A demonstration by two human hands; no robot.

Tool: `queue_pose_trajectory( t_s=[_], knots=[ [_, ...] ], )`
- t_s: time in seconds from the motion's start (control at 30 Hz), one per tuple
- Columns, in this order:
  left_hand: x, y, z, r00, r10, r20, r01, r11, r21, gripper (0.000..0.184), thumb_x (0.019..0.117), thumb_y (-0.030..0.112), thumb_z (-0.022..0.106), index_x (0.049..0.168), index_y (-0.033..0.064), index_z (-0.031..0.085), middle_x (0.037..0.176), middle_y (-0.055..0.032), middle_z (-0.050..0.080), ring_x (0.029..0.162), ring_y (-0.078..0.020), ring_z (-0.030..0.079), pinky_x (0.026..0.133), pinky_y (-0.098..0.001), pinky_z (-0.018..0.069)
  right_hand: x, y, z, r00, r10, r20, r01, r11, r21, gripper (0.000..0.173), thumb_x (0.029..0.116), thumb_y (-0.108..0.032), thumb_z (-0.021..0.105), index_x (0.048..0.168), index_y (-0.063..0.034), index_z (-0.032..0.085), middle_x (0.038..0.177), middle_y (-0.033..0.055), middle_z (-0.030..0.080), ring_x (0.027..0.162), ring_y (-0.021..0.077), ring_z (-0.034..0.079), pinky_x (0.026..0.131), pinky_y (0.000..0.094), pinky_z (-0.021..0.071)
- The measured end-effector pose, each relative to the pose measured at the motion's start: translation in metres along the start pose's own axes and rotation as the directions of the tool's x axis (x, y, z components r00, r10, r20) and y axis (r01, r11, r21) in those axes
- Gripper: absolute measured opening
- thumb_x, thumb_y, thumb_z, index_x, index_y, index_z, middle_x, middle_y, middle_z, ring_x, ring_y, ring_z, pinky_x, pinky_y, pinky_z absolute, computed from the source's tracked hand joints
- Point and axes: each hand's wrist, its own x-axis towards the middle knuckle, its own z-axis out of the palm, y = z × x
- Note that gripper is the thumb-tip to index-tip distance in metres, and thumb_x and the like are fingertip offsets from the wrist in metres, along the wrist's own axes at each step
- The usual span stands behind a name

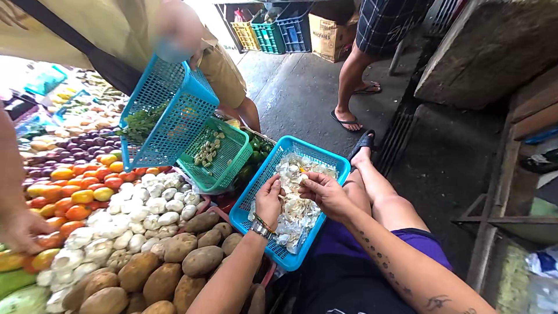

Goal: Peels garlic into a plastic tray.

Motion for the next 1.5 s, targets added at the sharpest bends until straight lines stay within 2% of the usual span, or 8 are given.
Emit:
queue_pose_trajectory(
  t_s=[0.13, 0.27, 0.57, 0.7, 0.9, 1.2, 1.4, 1.5],
  knots=[
    [-0.017, 0.003, -0.001, 0.964, 0.146, 0.221, -0.159, 0.986, 0.043, 0.050, 0.1096, 0.017, 0.044, 0.157, 0.0053, 0.035, 0.089, -0.0082, 0.071, 0.049, -0.0065, 0.046, 0.044, -0.0216, 0.0367, 0.000, 0.001, -0.004, 0.998, 0.016, -0.063, -0.017, 1.000, -0.009, 0.023, 0.1025, -0.003, 0.059, 0.123, 0.0060, 0.059, 0.102, 0.0154, 0.071, 0.087, 0.0217, 0.072, 0.083, 0.0363, 0.0619],
    [-0.021, 0.007, 0.004, 0.903, 0.220, 0.369, -0.267, 0.960, 0.081, 0.048, 0.1084, 0.017, 0.047, 0.155, 0.0076, 0.043, 0.085, -0.0037, 0.067, 0.051, -0.0058, 0.044, 0.046, -0.0217, 0.0365, 0.001, 0.003, -0.003, 0.999, -0.009, -0.046, 0.008, 1.000, -0.017, 0.019, 0.0986, -0.002, 0.064, 0.117, 0.0040, 0.061, 0.100, 0.0139, 0.071, 0.085, 0.0202, 0.071, 0.080, 0.0356, 0.0611],
    [-0.014, -0.006, 0.004, 0.880, 0.346, 0.326, -0.427, 0.877, 0.220, 0.033, 0.1073, 0.019, 0.050, 0.135, 0.0124, 0.065, 0.078, 0.0029, 0.061, 0.063, -0.0052, 0.053, 0.059, -0.0228, 0.0459, -0.002, 0.002, -0.006, 1.000, -0.005, -0.028, 0.003, 0.997, -0.075, 0.013, 0.0976, -0.003, 0.067, 0.108, 0.0038, 0.063, 0.086, 0.0095, 0.069, 0.071, 0.0147, 0.066, 0.073, 0.0315, 0.0600],
    [-0.004, -0.010, 0.001, 0.950, 0.229, 0.213, -0.273, 0.940, 0.205, 0.032, 0.1090, 0.020, 0.047, 0.135, 0.0131, 0.065, 0.071, 0.0020, 0.053, 0.055, -0.0073, 0.044, 0.051, -0.0251, 0.0382, -0.003, 0.000, -0.006, 0.998, 0.027, -0.054, -0.031, 0.997, -0.066, 0.009, 0.1011, -0.001, 0.060, 0.106, 0.0044, 0.064, 0.083, 0.0084, 0.068, 0.071, 0.0157, 0.068, 0.076, 0.0332, 0.0613],
    [-0.019, 0.003, 0.009, 0.940, 0.231, 0.252, -0.265, 0.958, 0.107, 0.032, 0.1086, 0.018, 0.048, 0.135, 0.0109, 0.065, 0.069, 0.0030, 0.050, 0.054, -0.0072, 0.041, 0.049, -0.0240, 0.0363, 0.002, 0.007, -0.007, 0.998, 0.029, -0.051, -0.030, 0.999, -0.027, 0.034, 0.1054, -0.009, 0.055, 0.136, 0.0013, 0.048, 0.111, 0.0170, 0.067, 0.092, 0.0242, 0.072, 0.087, 0.0397, 0.0610],
    [-0.024, -0.001, 0.010, 0.880, 0.368, 0.300, -0.421, 0.897, 0.134, 0.031, 0.1085, 0.017, 0.047, 0.133, 0.0113, 0.066, 0.080, 0.0028, 0.061, 0.060, -0.0044, 0.048, 0.056, -0.0223, 0.0424, -0.007, -0.004, 0.004, 0.998, -0.059, -0.006, 0.059, 0.998, -0.034, 0.014, 0.0971, 0.002, 0.065, 0.107, 0.0021, 0.055, 0.089, 0.0130, 0.071, 0.074, 0.0196, 0.071, 0.076, 0.0357, 0.0624],
    [0.010, -0.002, -0.009, 0.995, 0.043, 0.087, -0.057, 0.986, 0.160, 0.033, 0.1104, 0.024, 0.047, 0.138, 0.0133, 0.063, 0.068, -0.0001, 0.050, 0.047, -0.0079, 0.038, 0.042, -0.0234, 0.0315, -0.022, -0.021, 0.009, 0.954, 0.026, 0.298, -0.041, 0.998, 0.044, 0.007, 0.1014, -0.003, 0.058, 0.107, -0.0028, 0.062, 0.097, 0.0113, 0.074, 0.077, 0.0161, 0.071, 0.077, 0.0315, 0.0608],
    [0.005, -0.006, -0.007, 0.990, -0.067, 0.122, 0.045, 0.984, 0.173, 0.037, 0.1112, 0.026, 0.045, 0.142, 0.0094, 0.056, 0.076, -0.0042, 0.062, 0.047, -0.0084, 0.042, 0.042, -0.0228, 0.0335, -0.022, -0.023, 0.012, 0.949, 0.042, 0.314, -0.087, 0.988, 0.130, 0.013, 0.1032, -0.001, 0.054, 0.112, -0.0004, 0.063, 0.109, 0.0147, 0.072, 0.087, 0.0175, 0.071, 0.084, 0.0323, 0.0599]
  ],
)
